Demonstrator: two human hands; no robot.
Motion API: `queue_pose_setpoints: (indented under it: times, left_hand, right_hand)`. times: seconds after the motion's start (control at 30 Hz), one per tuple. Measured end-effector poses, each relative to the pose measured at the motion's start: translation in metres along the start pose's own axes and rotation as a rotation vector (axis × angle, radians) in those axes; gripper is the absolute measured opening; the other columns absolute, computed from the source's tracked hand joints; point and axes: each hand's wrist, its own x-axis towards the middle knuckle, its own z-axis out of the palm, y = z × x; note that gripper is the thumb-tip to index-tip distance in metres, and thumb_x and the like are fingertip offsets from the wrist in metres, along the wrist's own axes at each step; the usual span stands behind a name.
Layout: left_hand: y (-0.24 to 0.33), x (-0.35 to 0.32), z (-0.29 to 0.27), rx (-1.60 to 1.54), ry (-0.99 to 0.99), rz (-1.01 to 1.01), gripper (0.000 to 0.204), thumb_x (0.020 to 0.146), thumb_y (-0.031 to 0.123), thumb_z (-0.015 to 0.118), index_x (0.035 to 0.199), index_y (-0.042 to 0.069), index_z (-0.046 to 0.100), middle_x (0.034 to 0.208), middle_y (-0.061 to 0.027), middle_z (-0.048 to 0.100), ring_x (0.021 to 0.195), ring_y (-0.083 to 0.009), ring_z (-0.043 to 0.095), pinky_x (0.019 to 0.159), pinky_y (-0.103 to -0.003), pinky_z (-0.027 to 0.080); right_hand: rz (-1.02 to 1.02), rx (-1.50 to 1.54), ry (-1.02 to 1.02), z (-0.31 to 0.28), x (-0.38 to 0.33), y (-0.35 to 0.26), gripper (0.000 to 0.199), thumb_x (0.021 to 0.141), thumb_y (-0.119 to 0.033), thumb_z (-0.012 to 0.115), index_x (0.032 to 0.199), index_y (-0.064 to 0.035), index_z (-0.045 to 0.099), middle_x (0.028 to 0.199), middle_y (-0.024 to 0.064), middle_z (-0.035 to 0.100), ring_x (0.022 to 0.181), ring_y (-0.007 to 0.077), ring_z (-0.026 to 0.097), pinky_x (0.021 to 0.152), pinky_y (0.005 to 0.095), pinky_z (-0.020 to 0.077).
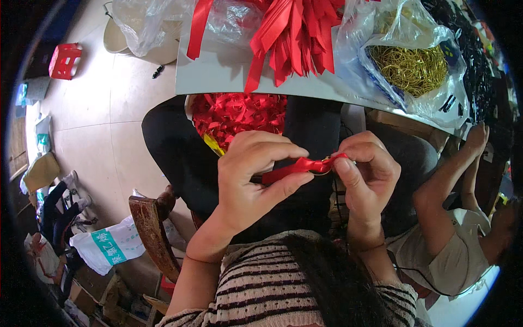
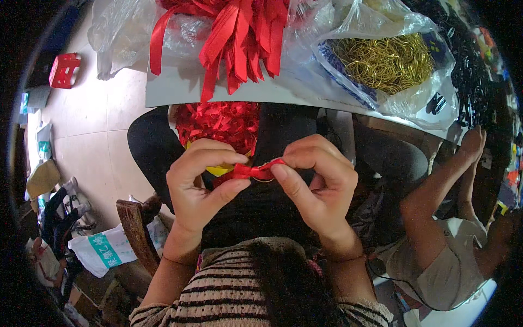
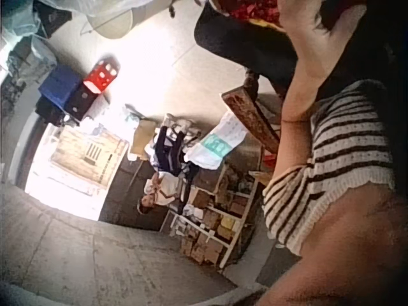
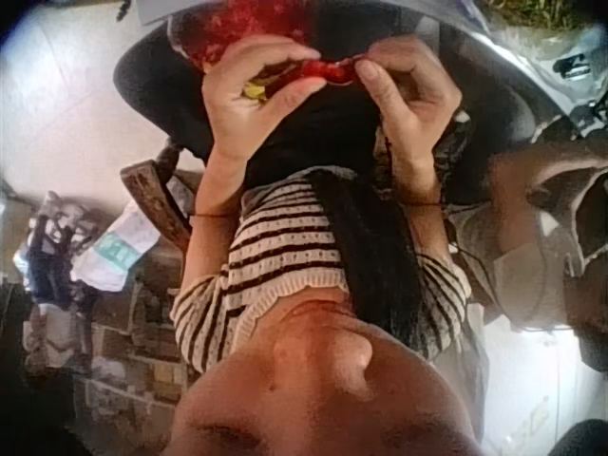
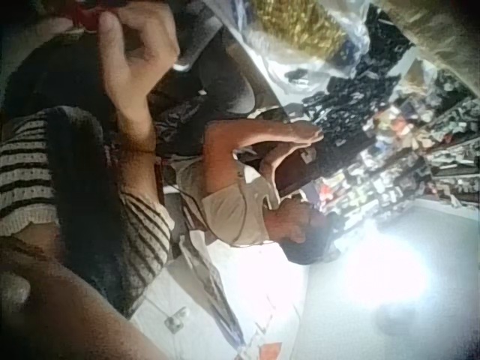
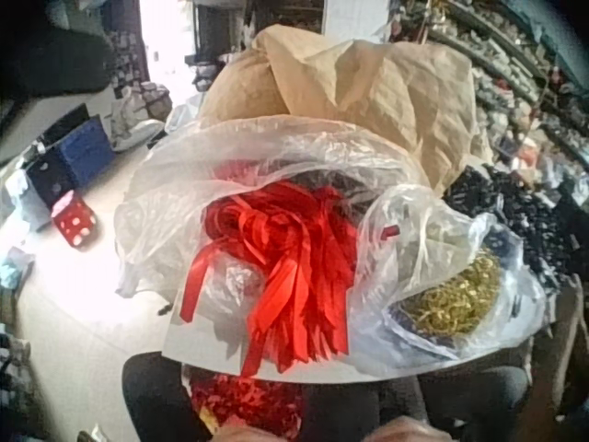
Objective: Assemble decorative red ribbon bows by tying ribbon and gold wire.
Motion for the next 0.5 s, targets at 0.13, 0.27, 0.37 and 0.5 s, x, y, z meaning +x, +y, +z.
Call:
queue_pose_setpoints:
  times: [0.13, 0.27, 0.37, 0.5]
  left_hand:
    - [-0.008, 0.0, 0.001, -0.103, -0.127, -0.021, 0.018, 0.066, 0.007, 0.074, 0.079, 0.001, 0.063, 0.078, -0.0063, 0.06, 0.068, -0.0147, 0.054, 0.064, -0.024, 0.04]
    - [-0.012, -0.001, 0.003, -0.513, -0.158, -0.222, 0.014, 0.072, 0.004, 0.07, 0.082, 0.0, 0.062, 0.081, -0.0051, 0.059, 0.067, -0.009, 0.051, 0.058, -0.022, 0.035]
    - [-0.019, -0.001, 0.003, -0.646, -0.135, -0.266, 0.01, 0.075, 0.002, 0.067, 0.083, -0.002, 0.062, 0.085, -0.0064, 0.058, 0.071, -0.0079, 0.052, 0.059, -0.019, 0.036]
    - [-0.017, 0.001, 0.013, -0.941, -0.127, -0.333, 0.011, 0.08, 0.008, 0.063, 0.085, -0.002, 0.06, 0.085, -0.0084, 0.059, 0.069, -0.0103, 0.056, 0.059, -0.019, 0.042]
  right_hand:
    - [-0.043, -0.025, -0.091, 0.0, 0.005, 0.0, 0.012, 0.069, -0.003, 0.068, 0.076, 0.0031, 0.06, 0.079, 0.0122, 0.057, 0.074, 0.0182, 0.055, 0.065, 0.0247, 0.0416]
    - [0.011, -0.005, -0.134, 0.007, 0.01, -0.004, 0.018, 0.068, -0.007, 0.069, 0.081, 0.0021, 0.06, 0.087, 0.0116, 0.057, 0.082, 0.018, 0.055, 0.07, 0.0248, 0.0426]
    - [0.088, 0.016, -0.244, 0.004, 0.01, 0.003, 0.021, 0.068, -0.008, 0.068, 0.084, 0.0014, 0.059, 0.088, 0.01, 0.057, 0.083, 0.0177, 0.055, 0.073, 0.0252, 0.0432]
    - [0.16, 0.094, -0.32, -0.001, 0.01, 0.014, 0.012, 0.069, -0.004, 0.063, 0.078, 0.0019, 0.056, 0.085, 0.0098, 0.057, 0.079, 0.016, 0.056, 0.072, 0.0249, 0.0427]
